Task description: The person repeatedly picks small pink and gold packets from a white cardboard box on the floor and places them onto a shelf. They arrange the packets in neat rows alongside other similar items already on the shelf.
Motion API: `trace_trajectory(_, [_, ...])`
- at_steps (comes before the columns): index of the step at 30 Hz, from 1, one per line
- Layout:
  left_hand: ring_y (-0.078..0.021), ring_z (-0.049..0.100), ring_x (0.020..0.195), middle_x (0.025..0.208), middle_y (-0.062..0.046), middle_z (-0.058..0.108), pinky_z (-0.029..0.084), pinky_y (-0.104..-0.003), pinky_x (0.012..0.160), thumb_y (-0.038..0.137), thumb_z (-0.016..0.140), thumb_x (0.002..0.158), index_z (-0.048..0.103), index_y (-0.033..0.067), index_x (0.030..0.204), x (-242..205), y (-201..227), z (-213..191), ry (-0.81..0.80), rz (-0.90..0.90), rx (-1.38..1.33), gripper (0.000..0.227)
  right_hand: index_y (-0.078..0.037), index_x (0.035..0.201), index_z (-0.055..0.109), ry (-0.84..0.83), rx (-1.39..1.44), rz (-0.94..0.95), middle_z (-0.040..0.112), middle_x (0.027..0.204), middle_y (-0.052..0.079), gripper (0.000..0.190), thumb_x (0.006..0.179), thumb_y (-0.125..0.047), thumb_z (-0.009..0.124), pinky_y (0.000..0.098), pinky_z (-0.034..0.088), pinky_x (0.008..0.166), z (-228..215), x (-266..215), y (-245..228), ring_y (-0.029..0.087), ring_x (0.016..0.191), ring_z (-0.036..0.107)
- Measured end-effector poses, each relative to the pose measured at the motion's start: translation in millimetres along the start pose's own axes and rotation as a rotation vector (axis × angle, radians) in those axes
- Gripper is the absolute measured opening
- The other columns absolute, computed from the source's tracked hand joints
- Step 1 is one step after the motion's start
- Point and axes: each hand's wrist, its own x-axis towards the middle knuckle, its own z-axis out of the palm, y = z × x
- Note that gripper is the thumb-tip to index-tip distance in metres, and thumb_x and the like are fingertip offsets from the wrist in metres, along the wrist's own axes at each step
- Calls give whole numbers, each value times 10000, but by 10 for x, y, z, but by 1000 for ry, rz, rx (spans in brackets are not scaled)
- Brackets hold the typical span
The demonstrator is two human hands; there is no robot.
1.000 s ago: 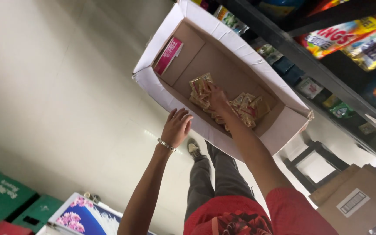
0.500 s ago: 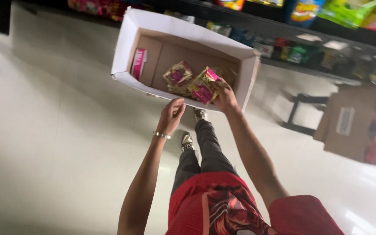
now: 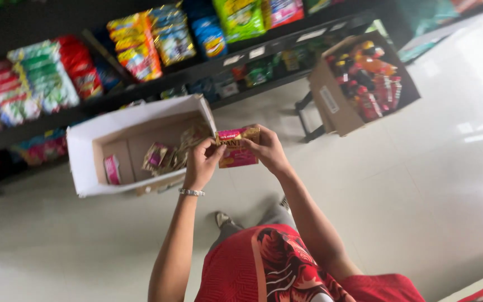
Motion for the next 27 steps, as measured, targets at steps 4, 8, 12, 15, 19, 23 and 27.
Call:
trace_trajectory(4, [-49, 691, 773, 849, -30, 765, 540, -224, 682, 208, 713, 1020, 689, 24, 965, 304, 351, 822, -58, 120, -67, 194, -9, 1254, 618, 32, 52, -38, 713, 1135, 30, 290, 975, -48, 683, 290, 561, 912, -812, -341, -314, 89, 1031, 660])
trace_trajectory(8, [-62, 687, 747, 860, -12, 722, 556, -240, 652, 176, 719, 942, 683, 29, 1077, 608, 1024, 1680, -259, 166, -40, 203, -24, 1297, 624, 118, -136, -15, 721, 1143, 21, 340, 962, -42, 685, 303, 560, 934, -1820, -625, -512, 96, 1057, 667])
trace_trajectory(12, [-66, 725, 769, 855, -7, 781, 584, -246, 685, 170, 713, 955, 721, 32, 1014, 968, 1077, 2519, -365, 147, -4, 150, -36, 1290, 633, 141, -357, 25, 740, 1114, 16, 341, 953, -57, 689, 305, 578, 916, -2778, -780, -865, 92, 1045, 684])
trace_trajectory(15, [-63, 731, 785, 860, -25, 786, 589, -259, 690, 156, 712, 965, 713, 27, 1000, 1177, 1242, 2962, -391, 166, 3, 134, -45, 1280, 644, 140, -431, 33, 747, 1082, 20, 342, 944, -76, 697, 308, 581, 881, -3149, -787, -1190, 91, 1011, 685])
trace_trajectory(19, [-106, 702, 711, 828, -51, 771, 565, -289, 645, 154, 743, 919, 725, 30, 1032, 1490, 1790, 3345, -412, 146, 176, 169, -47, 1251, 665, 128, -499, 19, 748, 1035, 32, 313, 945, -95, 711, 308, 586, 841, -3647, -631, -1426, 87, 969, 685])
trace_trajectory(23, [-152, 721, 766, 897, -91, 753, 556, -295, 657, 134, 706, 955, 707, 8, 1038, 1919, 1930, 3643, -351, 380, 200, 151, -28, 1185, 683, 99, -512, 0, 736, 970, 47, 262, 936, -97, 723, 308, 583, 794, -4041, -275, -1576, 78, 908, 659])
trace_trajectory(27, [-198, 727, 747, 876, -104, 749, 537, -323, 634, 142, 718, 954, 723, 22, 1015, 2448, 2009, 3827, -287, 354, 293, 134, -25, 1149, 682, 107, -583, -30, 710, 934, 59, 250, 925, -122, 736, 303, 557, 772, -4363, 125, -1852, 80, 866, 629])
